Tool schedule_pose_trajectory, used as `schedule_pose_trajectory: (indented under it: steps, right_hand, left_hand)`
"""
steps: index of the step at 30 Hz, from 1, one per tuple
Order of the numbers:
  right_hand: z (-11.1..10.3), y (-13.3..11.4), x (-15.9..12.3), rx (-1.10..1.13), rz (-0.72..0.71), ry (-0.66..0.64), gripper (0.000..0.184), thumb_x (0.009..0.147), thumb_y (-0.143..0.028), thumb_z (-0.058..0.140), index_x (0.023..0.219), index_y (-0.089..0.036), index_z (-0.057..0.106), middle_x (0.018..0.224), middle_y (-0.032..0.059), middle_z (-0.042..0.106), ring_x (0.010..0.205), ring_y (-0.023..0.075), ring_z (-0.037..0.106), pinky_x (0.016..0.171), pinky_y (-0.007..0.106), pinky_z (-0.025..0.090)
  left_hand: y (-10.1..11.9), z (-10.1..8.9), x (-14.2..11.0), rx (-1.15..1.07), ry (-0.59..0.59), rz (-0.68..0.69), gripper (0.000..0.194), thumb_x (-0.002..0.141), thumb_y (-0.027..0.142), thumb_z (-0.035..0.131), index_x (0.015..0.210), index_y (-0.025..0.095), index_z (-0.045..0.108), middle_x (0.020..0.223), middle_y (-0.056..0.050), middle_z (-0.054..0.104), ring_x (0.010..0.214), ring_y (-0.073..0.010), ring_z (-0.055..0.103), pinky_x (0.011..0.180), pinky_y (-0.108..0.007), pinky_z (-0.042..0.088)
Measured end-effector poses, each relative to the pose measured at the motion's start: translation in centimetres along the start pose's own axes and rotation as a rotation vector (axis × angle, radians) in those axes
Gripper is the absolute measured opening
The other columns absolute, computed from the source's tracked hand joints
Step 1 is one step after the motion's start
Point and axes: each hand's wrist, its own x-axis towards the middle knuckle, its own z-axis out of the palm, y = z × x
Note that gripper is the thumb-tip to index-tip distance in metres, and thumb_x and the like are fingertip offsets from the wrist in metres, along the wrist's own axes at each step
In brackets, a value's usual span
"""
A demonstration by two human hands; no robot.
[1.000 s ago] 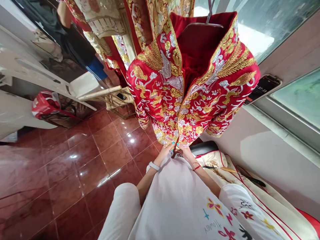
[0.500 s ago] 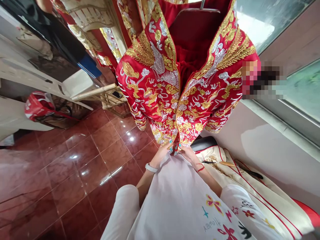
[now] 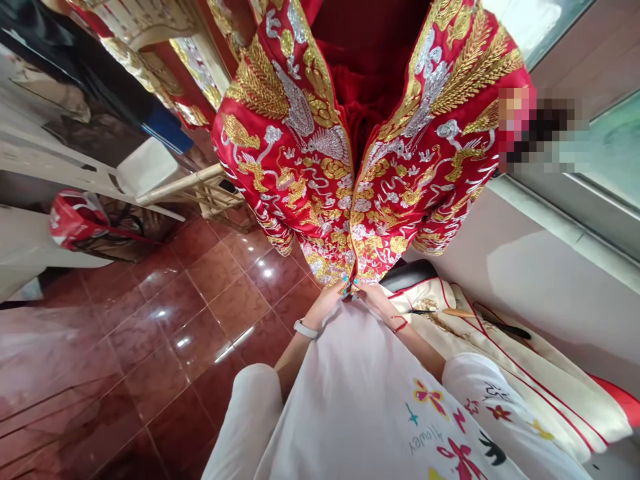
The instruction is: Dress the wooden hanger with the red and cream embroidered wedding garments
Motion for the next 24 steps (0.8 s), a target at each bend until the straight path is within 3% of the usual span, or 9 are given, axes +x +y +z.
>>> schedule_pose_trajectory:
  steps: [7, 17, 24]
  right_hand:
    - [0.35, -0.19, 0.04, 0.055, 0.002, 0.09, 0.045, 0.05, -0.038, 0.094, 0.084, -0.023, 0.068, 0.073, -0.0031, 0.068, 0.061, 0.0138, 0.059, 0.059, 0.029, 0.051]
    - [0.17, 0.34, 0.31, 0.05, -0.031, 0.155, 0.044, 0.059, -0.037, 0.09, 0.096, -0.023, 0.069, 0.077, -0.0031, 0.069, 0.065, 0.0134, 0.059, 0.061, 0.027, 0.052]
    - [0.79, 0.04, 0.08, 0.069, -0.062, 0.193, 0.051, 0.057, -0.039, 0.091, 0.099, -0.024, 0.068, 0.075, -0.0035, 0.067, 0.064, 0.0134, 0.06, 0.056, 0.026, 0.052]
  left_hand:
    - [-0.27, -0.17, 0.47, 0.08, 0.018, 0.036, 0.033, 0.067, 0.04, 0.088, 0.087, 0.016, 0.076, 0.098, -0.008, 0.079, 0.104, -0.027, 0.071, 0.1, -0.041, 0.049]
    - [0.23, 0.32, 0.54, 0.324, 0.051, 0.238, 0.048, 0.072, 0.048, 0.083, 0.112, 0.022, 0.075, 0.115, -0.008, 0.076, 0.124, -0.0281, 0.062, 0.114, -0.042, 0.039]
    - [0.01, 0.67, 0.65, 0.412, 0.056, 0.268, 0.049, 0.079, 0.048, 0.076, 0.121, 0.023, 0.071, 0.12, -0.008, 0.074, 0.13, -0.0268, 0.058, 0.115, -0.04, 0.039]
